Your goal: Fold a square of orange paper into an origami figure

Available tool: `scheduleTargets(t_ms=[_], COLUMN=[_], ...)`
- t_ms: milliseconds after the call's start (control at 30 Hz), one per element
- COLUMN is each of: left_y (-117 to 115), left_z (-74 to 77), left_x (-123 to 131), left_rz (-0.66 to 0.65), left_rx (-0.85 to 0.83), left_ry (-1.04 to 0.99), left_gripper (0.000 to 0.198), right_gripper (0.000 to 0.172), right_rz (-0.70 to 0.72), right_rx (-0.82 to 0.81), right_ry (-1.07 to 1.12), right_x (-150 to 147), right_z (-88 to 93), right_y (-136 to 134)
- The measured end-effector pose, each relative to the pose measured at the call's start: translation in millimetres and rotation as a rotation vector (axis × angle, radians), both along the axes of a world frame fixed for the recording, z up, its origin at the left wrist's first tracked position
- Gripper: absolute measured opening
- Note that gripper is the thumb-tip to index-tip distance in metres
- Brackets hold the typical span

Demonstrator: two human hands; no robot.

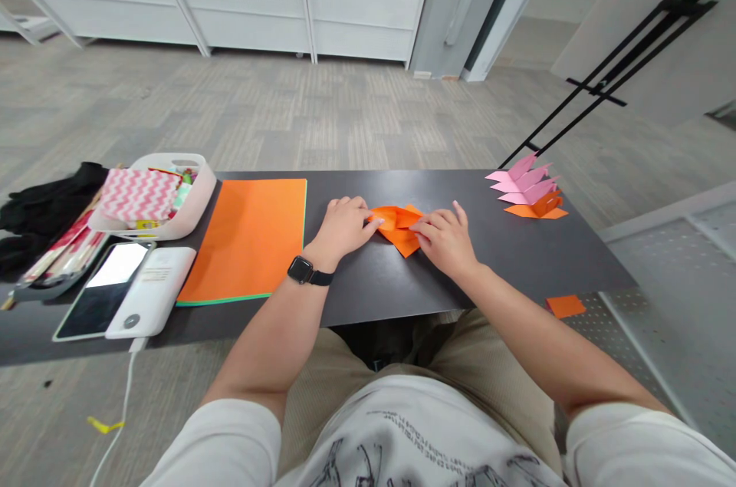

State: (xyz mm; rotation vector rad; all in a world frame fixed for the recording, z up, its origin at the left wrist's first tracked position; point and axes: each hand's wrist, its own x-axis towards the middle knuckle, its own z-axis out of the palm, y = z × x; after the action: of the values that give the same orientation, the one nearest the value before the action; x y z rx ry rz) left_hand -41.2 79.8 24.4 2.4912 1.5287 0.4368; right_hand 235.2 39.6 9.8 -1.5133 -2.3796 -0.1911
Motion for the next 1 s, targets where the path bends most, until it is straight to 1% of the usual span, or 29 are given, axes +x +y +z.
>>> scheduleTargets(t_ms=[133, 267, 367, 567, 667, 767, 900, 1000], left_y=[-2.4, -1.5, -0.5, 0.6, -0.3, -3.7, -10.4, -13.7], left_z=[1.5, 0.9, 0.4, -5.7, -8.0, -6.4, -1.2, 0.7], left_x=[-0.6, 1.9, 4.5, 4.9, 5.3, 8.3, 15.7, 20.7], left_rz=[-0.024, -0.015, -0.023, -0.173, -0.212, -0.25, -0.31, -0.332], left_rx=[-0.013, -0.056, -0.049, -0.023, -0.034, -0.027, -0.036, -0.03], left_ry=[0.01, 0.048, 0.026, 0.012, 0.035, 0.068, 0.127, 0.148], left_gripper=[0.043, 0.03, 0.025, 0.023, 0.022, 0.021, 0.029, 0.028], right_gripper=[0.032, 0.034, 0.034, 0.034, 0.037, 0.039, 0.04, 0.037], right_rz=[-0.035, -0.064, -0.073, -0.061, -0.039, -0.016, -0.016, 0.03], right_rx=[0.059, 0.078, 0.077, 0.079, 0.084, 0.092, 0.097, 0.072], right_ry=[-0.013, -0.02, -0.019, -0.039, -0.04, -0.031, -0.006, 0.018], right_x=[-0.3, 0.5, 2.0, 3.8, 2.9, 1.2, 0.6, 1.2], right_z=[-4.2, -6.8, -9.2, -13.7, -14.1, -14.9, -19.4, -23.2], right_y=[-5.8, -11.3, -13.8, -16.0, -17.7, -22.6, -34.1, -40.6])
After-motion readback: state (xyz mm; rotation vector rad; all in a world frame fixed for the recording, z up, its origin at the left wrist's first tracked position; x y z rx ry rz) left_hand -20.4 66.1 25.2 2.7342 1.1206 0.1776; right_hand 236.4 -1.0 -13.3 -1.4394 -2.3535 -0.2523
